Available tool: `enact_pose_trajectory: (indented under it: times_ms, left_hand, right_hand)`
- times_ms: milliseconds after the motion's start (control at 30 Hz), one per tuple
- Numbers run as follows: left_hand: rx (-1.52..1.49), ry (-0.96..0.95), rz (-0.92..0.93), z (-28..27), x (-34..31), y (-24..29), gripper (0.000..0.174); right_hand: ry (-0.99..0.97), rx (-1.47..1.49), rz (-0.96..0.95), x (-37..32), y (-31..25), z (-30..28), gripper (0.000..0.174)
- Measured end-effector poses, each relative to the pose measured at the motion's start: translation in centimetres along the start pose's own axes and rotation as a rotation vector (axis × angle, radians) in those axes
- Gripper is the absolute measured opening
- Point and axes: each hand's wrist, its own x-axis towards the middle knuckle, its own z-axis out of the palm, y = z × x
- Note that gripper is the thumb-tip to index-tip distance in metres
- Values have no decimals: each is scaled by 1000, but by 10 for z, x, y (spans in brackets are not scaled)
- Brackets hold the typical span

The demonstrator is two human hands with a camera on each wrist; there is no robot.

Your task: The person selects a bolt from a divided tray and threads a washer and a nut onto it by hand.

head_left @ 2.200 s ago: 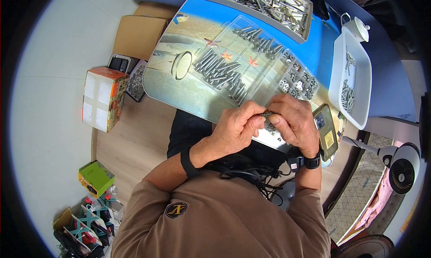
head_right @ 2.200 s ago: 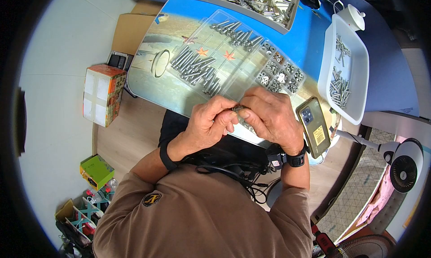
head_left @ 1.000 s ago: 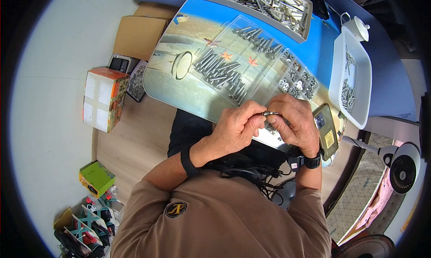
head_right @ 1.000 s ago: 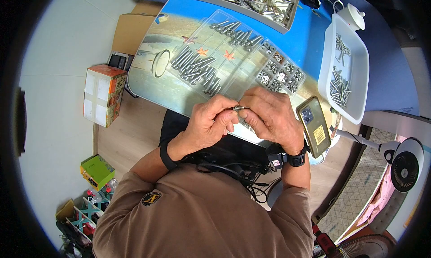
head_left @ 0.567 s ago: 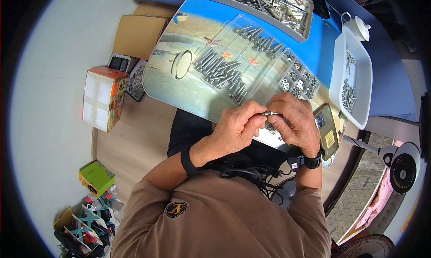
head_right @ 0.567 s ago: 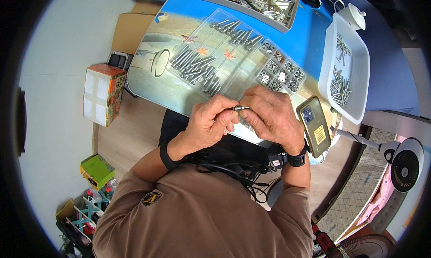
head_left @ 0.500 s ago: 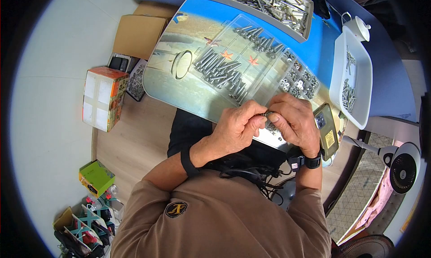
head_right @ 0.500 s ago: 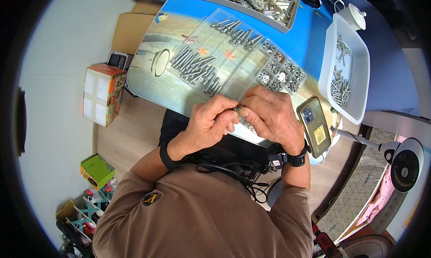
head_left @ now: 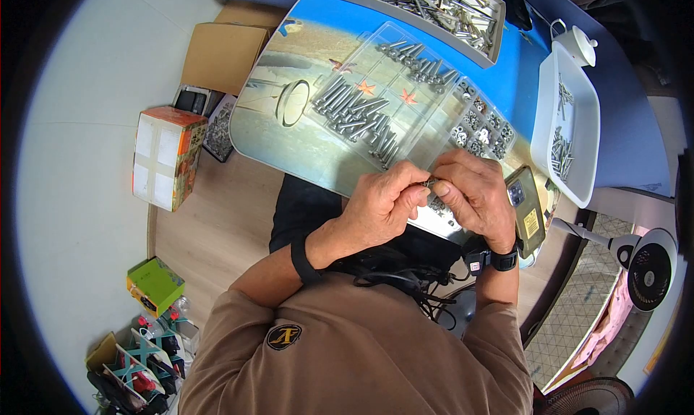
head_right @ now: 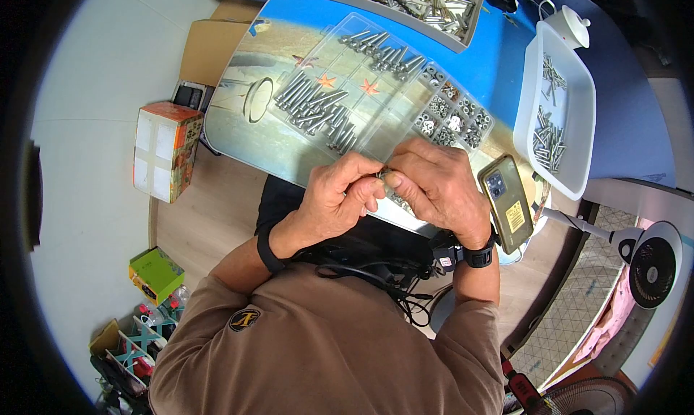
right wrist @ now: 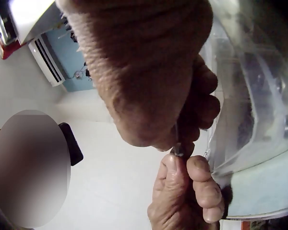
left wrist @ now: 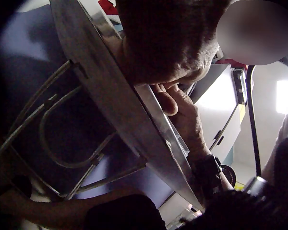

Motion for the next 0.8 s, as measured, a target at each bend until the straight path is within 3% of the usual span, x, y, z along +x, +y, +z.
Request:
enact_pose_trajectory:
  times_ms: [167, 333, 467, 533, 667, 733, 800]
  left_hand:
    - [3, 7, 13, 0, 0, -1, 12]
    - [-5, 5, 9, 0, 0, -1, 12]
    - [0, -5, -5, 0, 0, 0, 12]
    - [-5, -1, 4, 0, -1, 0, 12]
    - [14, 9, 18, 1, -1, -2, 12]
    - [-1, -1, 4, 0, -1, -2, 13]
    - [0, -4, 2, 0, -1, 0, 13]
  right_hand:
    - [51, 140, 148, 2, -12, 0, 18]
    - [34, 34, 20, 0, -3, 1, 17]
    - [-17, 2, 28, -1, 1, 0, 18]
    - [69, 81, 12, 0, 0, 3, 19]
    - [68, 160, 142, 2, -11, 1, 19]
    - [46, 58, 9, 0, -2, 2, 19]
    - [27, 49, 4, -1, 2, 1, 19]
